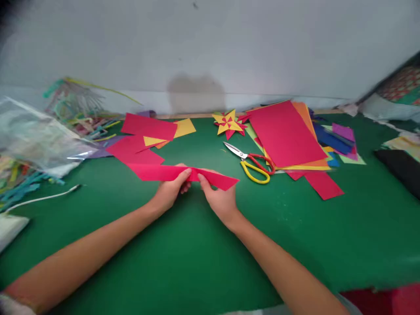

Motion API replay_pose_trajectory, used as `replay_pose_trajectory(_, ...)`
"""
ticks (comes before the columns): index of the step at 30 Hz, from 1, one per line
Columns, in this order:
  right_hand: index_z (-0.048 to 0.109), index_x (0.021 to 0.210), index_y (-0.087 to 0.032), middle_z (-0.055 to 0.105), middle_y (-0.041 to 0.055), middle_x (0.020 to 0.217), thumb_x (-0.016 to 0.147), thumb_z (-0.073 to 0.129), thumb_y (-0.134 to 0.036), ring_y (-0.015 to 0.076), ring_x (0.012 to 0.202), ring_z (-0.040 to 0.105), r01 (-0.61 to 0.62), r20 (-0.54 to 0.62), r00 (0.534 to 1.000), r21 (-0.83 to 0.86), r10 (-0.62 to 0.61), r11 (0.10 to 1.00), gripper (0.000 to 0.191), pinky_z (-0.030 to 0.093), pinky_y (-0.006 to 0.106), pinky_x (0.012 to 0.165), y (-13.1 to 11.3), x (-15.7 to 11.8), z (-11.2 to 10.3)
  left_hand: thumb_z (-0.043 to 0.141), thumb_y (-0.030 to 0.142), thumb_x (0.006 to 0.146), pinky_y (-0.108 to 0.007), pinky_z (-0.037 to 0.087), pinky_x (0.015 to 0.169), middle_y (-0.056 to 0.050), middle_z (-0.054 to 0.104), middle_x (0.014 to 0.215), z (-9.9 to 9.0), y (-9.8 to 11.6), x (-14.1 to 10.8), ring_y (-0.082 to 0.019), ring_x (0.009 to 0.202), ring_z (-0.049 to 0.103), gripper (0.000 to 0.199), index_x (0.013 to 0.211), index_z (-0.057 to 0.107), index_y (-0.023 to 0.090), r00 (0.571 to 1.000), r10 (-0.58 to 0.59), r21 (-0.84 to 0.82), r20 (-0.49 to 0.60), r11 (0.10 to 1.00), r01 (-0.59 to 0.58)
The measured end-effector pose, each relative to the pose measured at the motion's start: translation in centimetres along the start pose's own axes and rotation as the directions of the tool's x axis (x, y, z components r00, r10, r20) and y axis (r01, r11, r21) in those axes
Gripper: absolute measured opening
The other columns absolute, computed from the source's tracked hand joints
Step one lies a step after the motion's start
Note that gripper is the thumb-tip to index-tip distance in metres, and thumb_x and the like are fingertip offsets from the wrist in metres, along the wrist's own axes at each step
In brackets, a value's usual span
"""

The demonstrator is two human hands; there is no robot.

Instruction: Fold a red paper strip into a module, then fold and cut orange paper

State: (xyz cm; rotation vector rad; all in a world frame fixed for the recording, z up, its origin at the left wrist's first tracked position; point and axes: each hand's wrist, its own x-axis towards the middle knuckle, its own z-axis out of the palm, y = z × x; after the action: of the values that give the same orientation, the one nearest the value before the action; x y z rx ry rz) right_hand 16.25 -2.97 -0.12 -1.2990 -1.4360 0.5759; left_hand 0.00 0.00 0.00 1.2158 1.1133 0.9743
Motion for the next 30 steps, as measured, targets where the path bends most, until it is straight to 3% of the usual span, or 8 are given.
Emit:
replay_pose_trajectory(4,0.080,0.107,-0.024,0.084,0.0032,0.101,0.097,0.067,-0.022,0.0236,0.089,0.081,0.200,0.024,0.980,-0.072,-0.199,0.977,0.016,0.066,0.036,0.088,0.5,0.1,-0.2,0.059,0.052,0.098,-0.022,0.038,0.048,0.003,0.056,0.061,0.0,-0.1,0.0,-0.010,0.052,0.050,0.037,0.078,0.056,0.020,1.000,0.005,0.000,-0.006,1.000,-0.005)
replay_pose_trajectory(9,0.077,0.121,-0.025,0.082,0.0042,0.113,0.097,0.063,-0.012,0.0237,0.099,0.081,0.423,0.081,0.906,-0.130,-0.416,0.897,0.031,0.065,0.037,0.093,0.8,0.1,-1.0,0.059,0.049,0.098,-0.022,0.037,0.049,0.003,0.057,0.061,0.1,0.0,-0.1,-0.010,0.052,0.051,0.035,0.079,0.057,0.020,1.000,0.019,-0.024,0.012,1.000,-0.019)
replay_pose_trajectory(18,0.068,0.140,-0.024,0.079,0.0077,0.124,0.098,0.063,-0.009,0.0249,0.108,0.078,0.532,0.177,0.844,-0.156,-0.506,0.832,0.045,0.064,0.038,0.096,1.4,0.0,-1.8,0.061,0.048,0.100,-0.023,0.039,0.051,0.003,0.060,0.063,0.1,-0.3,-0.1,-0.010,0.054,0.053,0.035,0.080,0.058,0.020,0.999,0.029,-0.089,0.031,0.996,-0.026)
replay_pose_trajectory(22,0.060,0.149,-0.021,0.075,0.0124,0.131,0.099,0.059,-0.007,0.0270,0.116,0.075,0.607,0.273,0.789,-0.208,-0.550,0.767,0.051,0.063,0.040,0.100,1.0,0.3,-2.3,0.059,0.048,0.101,-0.023,0.040,0.052,0.003,0.060,0.064,0.1,-0.4,0.0,-0.010,0.054,0.053,0.035,0.080,0.059,0.019,0.998,0.058,-0.134,0.036,0.990,-0.053)
replay_pose_trajectory(30,0.056,0.149,-0.010,0.076,0.0208,0.124,0.098,0.057,-0.003,0.0326,0.114,0.075,0.723,0.355,0.684,-0.219,-0.637,0.655,0.051,0.064,0.047,0.096,0.2,0.9,-2.4,0.058,0.043,0.100,-0.023,0.038,0.051,0.005,0.055,0.060,0.2,-0.3,0.0,-0.010,0.052,0.051,0.033,0.077,0.055,0.020,0.998,0.057,-0.118,0.029,0.992,-0.053)
